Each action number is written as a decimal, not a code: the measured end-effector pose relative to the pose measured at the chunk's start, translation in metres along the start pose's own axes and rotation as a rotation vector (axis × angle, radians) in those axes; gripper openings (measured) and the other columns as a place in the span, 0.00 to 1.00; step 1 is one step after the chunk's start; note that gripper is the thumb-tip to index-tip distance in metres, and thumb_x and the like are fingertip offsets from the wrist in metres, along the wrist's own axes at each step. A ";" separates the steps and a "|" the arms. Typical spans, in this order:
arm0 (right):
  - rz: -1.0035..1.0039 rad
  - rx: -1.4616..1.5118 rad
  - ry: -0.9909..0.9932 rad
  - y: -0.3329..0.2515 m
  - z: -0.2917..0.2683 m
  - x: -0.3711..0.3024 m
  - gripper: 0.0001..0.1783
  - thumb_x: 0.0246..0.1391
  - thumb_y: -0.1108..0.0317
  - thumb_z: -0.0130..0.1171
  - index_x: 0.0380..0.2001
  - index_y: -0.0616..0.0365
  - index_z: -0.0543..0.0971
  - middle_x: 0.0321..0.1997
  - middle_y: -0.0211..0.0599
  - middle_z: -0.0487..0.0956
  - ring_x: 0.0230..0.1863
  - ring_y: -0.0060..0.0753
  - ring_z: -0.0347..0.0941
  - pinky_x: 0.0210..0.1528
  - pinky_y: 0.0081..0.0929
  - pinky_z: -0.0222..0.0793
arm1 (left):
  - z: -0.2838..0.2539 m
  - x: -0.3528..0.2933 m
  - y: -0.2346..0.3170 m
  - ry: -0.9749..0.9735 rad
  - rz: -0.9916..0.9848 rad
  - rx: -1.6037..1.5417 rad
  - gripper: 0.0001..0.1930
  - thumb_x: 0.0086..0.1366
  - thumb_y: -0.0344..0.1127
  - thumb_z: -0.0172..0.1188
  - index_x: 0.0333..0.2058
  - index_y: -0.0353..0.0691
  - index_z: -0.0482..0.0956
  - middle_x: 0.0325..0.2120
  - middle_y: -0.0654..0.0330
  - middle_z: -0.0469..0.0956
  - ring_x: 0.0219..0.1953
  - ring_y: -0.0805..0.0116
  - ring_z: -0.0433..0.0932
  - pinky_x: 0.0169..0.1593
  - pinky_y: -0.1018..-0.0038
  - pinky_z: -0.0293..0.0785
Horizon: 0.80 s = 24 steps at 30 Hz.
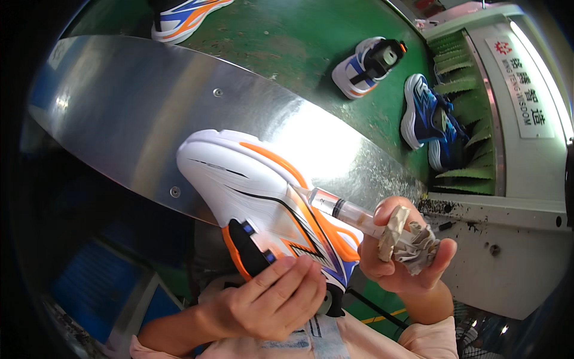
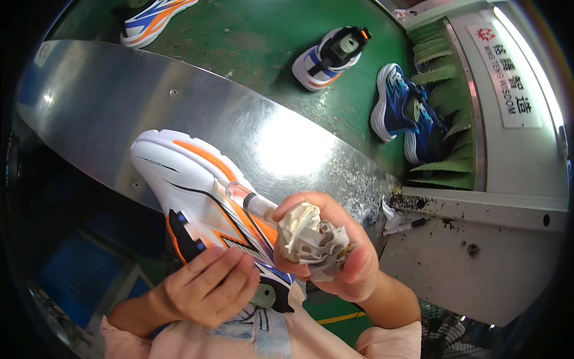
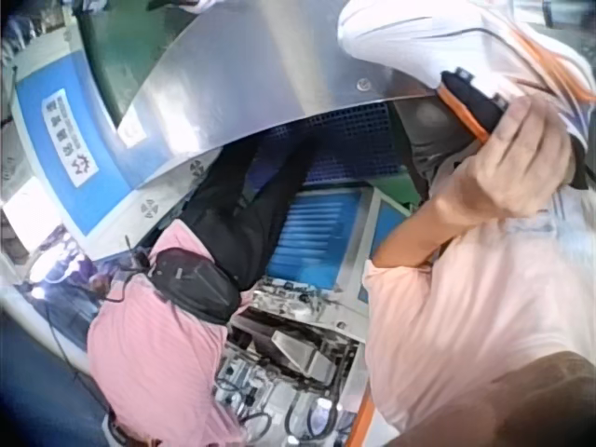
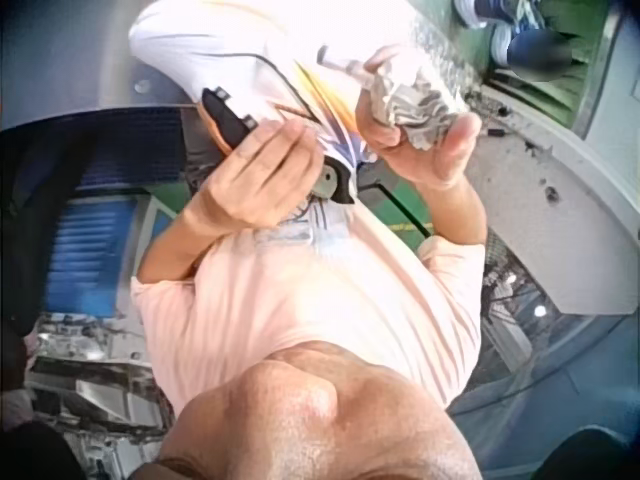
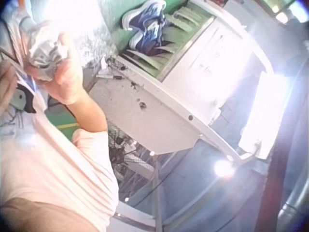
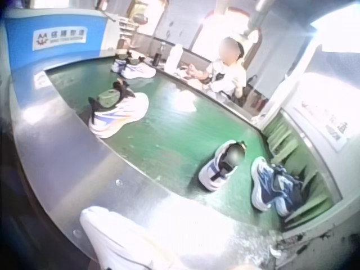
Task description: The person applies glue from a syringe to the seams of several shoes on a conveyor belt, periodically refilling the syringe from a container.
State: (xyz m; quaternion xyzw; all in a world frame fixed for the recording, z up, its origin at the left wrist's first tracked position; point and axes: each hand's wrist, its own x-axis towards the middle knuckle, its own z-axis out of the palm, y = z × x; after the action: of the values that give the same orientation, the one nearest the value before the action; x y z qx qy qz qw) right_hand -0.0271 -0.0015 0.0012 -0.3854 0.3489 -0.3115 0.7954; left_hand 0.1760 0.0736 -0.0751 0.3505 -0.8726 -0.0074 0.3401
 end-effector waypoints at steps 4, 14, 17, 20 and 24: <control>0.053 0.001 0.064 0.009 0.000 -0.019 0.56 0.40 0.25 0.55 0.55 0.69 0.60 0.36 0.34 0.69 0.30 0.20 0.63 0.33 0.18 0.60 | -0.003 0.001 0.004 -0.039 -0.026 0.027 0.09 0.59 0.33 0.55 0.38 0.43 0.79 0.39 0.60 0.80 0.45 0.62 0.78 0.54 0.64 0.72; 0.132 0.013 0.083 0.017 -0.015 -0.069 0.58 0.39 0.25 0.55 0.57 0.67 0.59 0.41 0.35 0.70 0.37 0.21 0.66 0.39 0.19 0.63 | -0.001 0.007 0.012 -0.123 -0.027 0.157 0.08 0.61 0.32 0.57 0.39 0.43 0.79 0.41 0.59 0.80 0.48 0.61 0.78 0.56 0.65 0.71; 0.130 0.052 0.082 0.022 -0.023 -0.086 0.58 0.38 0.25 0.56 0.57 0.67 0.59 0.40 0.34 0.70 0.37 0.20 0.66 0.39 0.18 0.63 | -0.004 0.014 0.014 -0.124 -0.041 0.158 0.08 0.59 0.32 0.58 0.38 0.42 0.79 0.40 0.58 0.80 0.45 0.60 0.79 0.53 0.63 0.73; 0.102 0.108 0.089 0.030 -0.035 -0.100 0.58 0.38 0.25 0.55 0.56 0.67 0.60 0.38 0.34 0.70 0.35 0.20 0.66 0.37 0.18 0.62 | -0.008 0.023 0.013 -0.145 -0.033 0.153 0.08 0.58 0.31 0.58 0.36 0.40 0.80 0.39 0.56 0.80 0.44 0.59 0.80 0.51 0.62 0.75; 0.030 0.219 0.067 0.045 -0.059 -0.111 0.57 0.38 0.25 0.55 0.54 0.68 0.61 0.33 0.34 0.70 0.30 0.19 0.65 0.31 0.16 0.60 | -0.008 0.039 0.015 -0.188 -0.027 0.171 0.08 0.58 0.29 0.57 0.36 0.39 0.81 0.37 0.56 0.81 0.44 0.58 0.80 0.51 0.61 0.76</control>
State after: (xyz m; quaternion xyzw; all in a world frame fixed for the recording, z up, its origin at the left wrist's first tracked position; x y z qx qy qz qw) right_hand -0.1266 0.0832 -0.0281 -0.2802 0.3448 -0.3487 0.8252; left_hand 0.1517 0.0627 -0.0420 0.3875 -0.8933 0.0296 0.2257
